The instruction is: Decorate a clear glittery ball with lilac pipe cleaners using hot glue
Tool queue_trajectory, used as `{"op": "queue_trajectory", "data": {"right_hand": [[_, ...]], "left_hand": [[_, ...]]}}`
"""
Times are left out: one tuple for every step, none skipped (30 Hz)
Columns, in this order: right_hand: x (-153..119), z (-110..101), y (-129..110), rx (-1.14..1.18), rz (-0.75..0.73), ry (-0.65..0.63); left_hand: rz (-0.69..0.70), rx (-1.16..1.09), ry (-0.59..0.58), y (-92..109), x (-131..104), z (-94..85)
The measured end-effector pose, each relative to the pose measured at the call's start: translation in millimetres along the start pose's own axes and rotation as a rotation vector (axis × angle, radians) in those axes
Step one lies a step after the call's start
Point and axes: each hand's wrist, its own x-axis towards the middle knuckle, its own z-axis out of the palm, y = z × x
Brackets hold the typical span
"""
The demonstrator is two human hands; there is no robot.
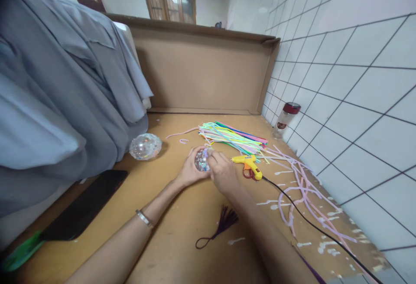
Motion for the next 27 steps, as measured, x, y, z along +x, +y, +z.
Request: {"op": "queue_trajectory", "data": {"right_hand": [[0.0, 0.1, -0.1, -0.001, -0.002, 0.001], [-0.1, 0.4, -0.2, -0.002, -0.004, 0.003], [-0.1, 0.7, -0.2, -0.003, -0.006, 0.004], [-0.2, 1.1, -0.2, -0.003, -0.006, 0.006], [-0.3, 1.5, -0.1, -0.001, -0.003, 0.007], [-0.3, 1.8, 0.0, 0.004, 0.002, 0.007], [-0.3, 1.9, 0.1, 0.013, 0.008, 0.006], [-0.2, 1.7, 0.2, 0.024, 0.012, 0.005], [0.0, 1.3, 0.3, 0.033, 0.013, 0.008], [0.4, 0.7, 0.5, 0.037, 0.013, 0.013], [0.8, -0.1, 0.6, 0.037, 0.010, 0.022], [1.2, -1.0, 0.9, 0.036, 0.009, 0.030], [1.7, -1.9, 1.1, 0.035, 0.012, 0.036], [2.0, -2.8, 1.3, 0.036, 0.018, 0.042], [2.3, -3.4, 1.6, 0.039, 0.024, 0.045], [2.5, -3.9, 1.8, 0.042, 0.031, 0.043], [2.6, -4.2, 2.0, 0.043, 0.037, 0.041], [2.6, -4.3, 2.2, 0.042, 0.042, 0.040], [2.5, -4.2, 2.4, 0.039, 0.045, 0.041], [2.4, -4.0, 2.5, 0.034, 0.049, 0.041], [2.2, -3.8, 2.7, 0.030, 0.050, 0.042], [2.1, -3.5, 2.9, 0.025, 0.049, 0.044], [2.1, -3.1, 3.1, 0.020, 0.045, 0.045], [2.0, -2.8, 3.3, 0.017, 0.040, 0.043], [2.0, -2.5, 3.6, 0.016, 0.037, 0.040], [2.0, -2.1, 4.0, 0.017, 0.038, 0.039], [2.0, -1.8, 4.3, 0.020, 0.041, 0.037]], "left_hand": [[0.014, 0.004, 0.002, -0.2, 0.1, -0.1], [0.024, 0.007, 0.004, -0.5, 0.1, -0.1], [0.029, 0.008, 0.005, -0.7, 0.2, -0.1], [0.029, 0.009, 0.007, -0.9, 0.2, -0.1], [0.025, 0.011, 0.009, -0.9, 0.1, -0.1], [0.021, 0.014, 0.011, -0.6, 0.1, -0.1], [0.017, 0.016, 0.013, -0.1, 0.0, -0.2], [0.012, 0.017, 0.012, 0.8, 0.0, -0.3], [0.005, 0.017, 0.009, 1.9, 0.0, -0.4], [-0.002, 0.015, 0.006, 3.4, 0.1, -0.4], [-0.011, 0.012, 0.004, 5.0, 0.3, -0.2], [-0.021, 0.008, 0.004, 6.8, 0.6, 0.0], [-0.030, 0.003, 0.004, 8.5, 0.8, 0.4], [-0.038, -0.003, 0.004, 10.1, 1.1, 0.9], [-0.046, -0.009, 0.004, 11.5, 1.2, 1.5], [-0.055, -0.016, 0.001, 12.6, 1.3, 2.1], [-0.064, -0.023, -0.004, 13.5, 1.2, 2.8], [-0.076, -0.031, -0.008, 14.1, 1.1, 3.3], [-0.091, -0.041, -0.014, 14.5, 0.8, 3.8], [-0.109, -0.051, -0.020, 14.8, 0.4, 4.1], [-0.128, -0.060, -0.024, 15.0, 0.0, 4.4], [-0.144, -0.067, -0.029, 15.2, -0.3, 4.5], [-0.158, -0.071, -0.031, 15.5, -0.7, 4.6], [-0.167, -0.073, -0.032, 15.7, -1.0, 4.6], [-0.172, -0.074, -0.031, 16.0, -1.2, 4.4], [-0.172, -0.078, -0.029, 16.3, -1.3, 4.2], [-0.171, -0.084, -0.028, 16.5, -1.4, 4.0]]}}
